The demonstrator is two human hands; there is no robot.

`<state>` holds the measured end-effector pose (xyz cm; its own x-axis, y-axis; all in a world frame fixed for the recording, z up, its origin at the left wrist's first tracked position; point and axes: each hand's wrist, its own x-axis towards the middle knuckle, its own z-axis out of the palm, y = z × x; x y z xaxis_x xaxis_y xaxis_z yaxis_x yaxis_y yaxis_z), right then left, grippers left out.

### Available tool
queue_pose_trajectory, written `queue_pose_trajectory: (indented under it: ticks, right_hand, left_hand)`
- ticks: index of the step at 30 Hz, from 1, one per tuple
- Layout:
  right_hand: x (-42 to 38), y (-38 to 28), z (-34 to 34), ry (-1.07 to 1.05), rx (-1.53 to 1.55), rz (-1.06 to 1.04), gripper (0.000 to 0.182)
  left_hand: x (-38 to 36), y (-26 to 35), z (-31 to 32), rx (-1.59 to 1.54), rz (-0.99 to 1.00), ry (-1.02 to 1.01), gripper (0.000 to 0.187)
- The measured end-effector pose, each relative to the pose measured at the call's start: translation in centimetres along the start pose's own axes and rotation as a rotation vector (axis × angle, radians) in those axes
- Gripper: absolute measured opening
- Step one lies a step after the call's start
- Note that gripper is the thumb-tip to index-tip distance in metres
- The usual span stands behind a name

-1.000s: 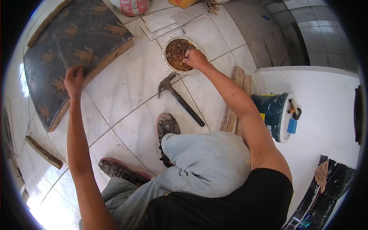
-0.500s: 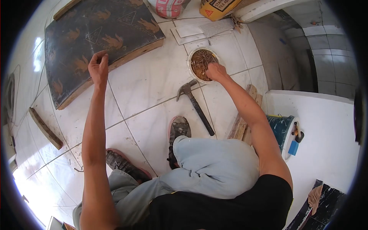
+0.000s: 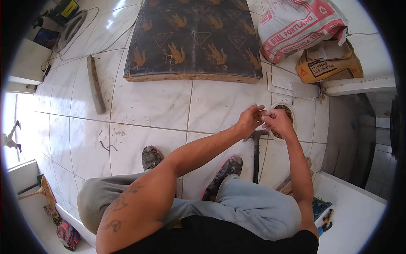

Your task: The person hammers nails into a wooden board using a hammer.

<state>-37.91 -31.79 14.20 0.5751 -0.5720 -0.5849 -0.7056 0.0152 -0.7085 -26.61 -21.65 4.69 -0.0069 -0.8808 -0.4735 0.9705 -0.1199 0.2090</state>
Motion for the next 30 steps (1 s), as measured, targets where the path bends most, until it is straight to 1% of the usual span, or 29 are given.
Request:
queue_pose_trajectory:
  ticks: [1,3,5,6,7,9,10,12,13,14,15,16,17,18,19,20,21,22,23,24,25,26,27,28,29,30]
  right_hand:
    - [0.6,-0.4,1.4,-0.003,0.040,-0.059,0.018]
    - [1.7,-0.8,2.6,0.039,0.158,-0.139,0.021]
    - [1.8,-1.5,2.5,0.022,0.345,-0.139,0.022]
    - [2.0,-1.5,2.1,-0.019,0.376,-0.130,0.022]
    - [1.7,-1.9,1.9,-0.027,0.393,-0.101,0.024]
    - [1.6,-1.8,1.6,-0.017,0.406,-0.116,0.024]
    - [1.4,-1.8,1.7,-0.020,0.402,-0.090,0.023]
    - [1.1,-1.4,1.5,-0.020,0.401,-0.067,0.021]
    - [0.9,-1.1,1.6,-0.037,0.323,-0.098,0.023]
    - [0.8,-0.8,1.7,-0.057,0.245,-0.128,0.026]
    - [0.3,-0.6,1.9,-0.056,0.247,-0.127,0.026]
    - [-0.5,-0.4,2.0,0.022,0.119,-0.036,0.031]
    - [-1.4,0.0,2.1,0.100,-0.007,0.058,0.037]
    - [-1.8,2.1,2.5,0.065,-0.315,0.089,0.043]
    - [-2.1,5.2,2.9,0.029,-0.624,0.121,0.051]
    - [-3.3,7.6,3.7,-0.039,-0.636,0.193,0.053]
    - [-4.6,9.9,4.6,-0.109,-0.647,0.264,0.057]
    - [-5.4,12.7,5.7,-0.109,-0.645,0.272,0.057]
    - [-6.0,15.7,6.9,-0.055,-0.644,0.162,0.060]
    - [-6.7,17.2,7.7,0.000,-0.643,0.049,0.064]
    - [-7.3,17.3,8.2,0.000,-0.647,0.051,0.064]
    - [-7.5,17.2,8.7,0.090,-0.584,0.089,0.058]
    - [-7.5,17.0,9.1,0.179,-0.517,0.124,0.053]
    - [-8.1,15.6,9.2,0.223,-0.338,0.195,0.047]
    - [-8.0,14.2,8.7,0.226,-0.338,0.193,0.047]
    - [-8.0,12.9,8.3,0.235,-0.218,0.133,0.043]
  left_hand:
    - [0.2,-0.1,-0.6,-0.001,-0.009,0.003,0.051]
    - [1.8,-0.1,-1.8,-0.083,0.143,-0.101,0.047]
    - [1.3,1.7,-1.1,-0.053,0.192,0.010,0.045]
    - [0.3,2.8,-0.9,-0.001,0.212,-0.021,0.046]
    - [0.5,3.4,-1.6,0.105,0.213,0.023,0.056]
    - [-0.9,5.3,-0.8,0.307,0.203,0.006,0.053]
    - [-1.2,5.2,-0.8,0.310,0.175,-0.009,0.053]
    - [-1.5,5.2,-0.8,0.577,0.222,-0.041,0.042]
    - [-1.2,4.9,-0.9,0.580,0.216,-0.046,0.042]
    - [-1.1,4.6,-0.9,0.519,0.197,-0.050,0.035]
    - [-0.9,4.5,-1.0,0.457,0.181,-0.052,0.028]
    - [-0.4,4.9,-1.1,0.458,0.182,-0.053,0.028]
    - [0.5,5.7,-1.1,0.470,0.243,0.003,0.025]
    - [1.6,6.7,-1.2,0.483,0.301,0.058,0.022]
    - [2.6,8.5,-0.9,0.519,0.362,0.043,0.023]
    - [3.3,10.5,0.0,0.552,0.409,0.059,0.024]
    - [4.5,12.5,0.4,0.688,0.460,0.093,0.025]
    - [5.5,14.2,0.9,0.802,0.507,0.088,0.023]
    - [6.6,15.9,1.5,0.922,0.539,0.073,0.029]
    - [8.2,16.8,1.7,1.047,0.606,0.069,0.031]
    - [8.9,17.3,2.4,1.172,0.677,0.063,0.034]
    - [9.2,17.3,2.9,1.167,0.683,0.062,0.034]
    - [9.3,17.3,3.9,1.321,0.691,0.099,0.034]
    - [9.8,17.4,4.2,1.479,0.692,0.136,0.034]
    - [10.2,17.3,4.0,1.479,0.695,0.135,0.034]
    - [11.1,16.9,2.5,1.571,0.724,0.150,0.032]
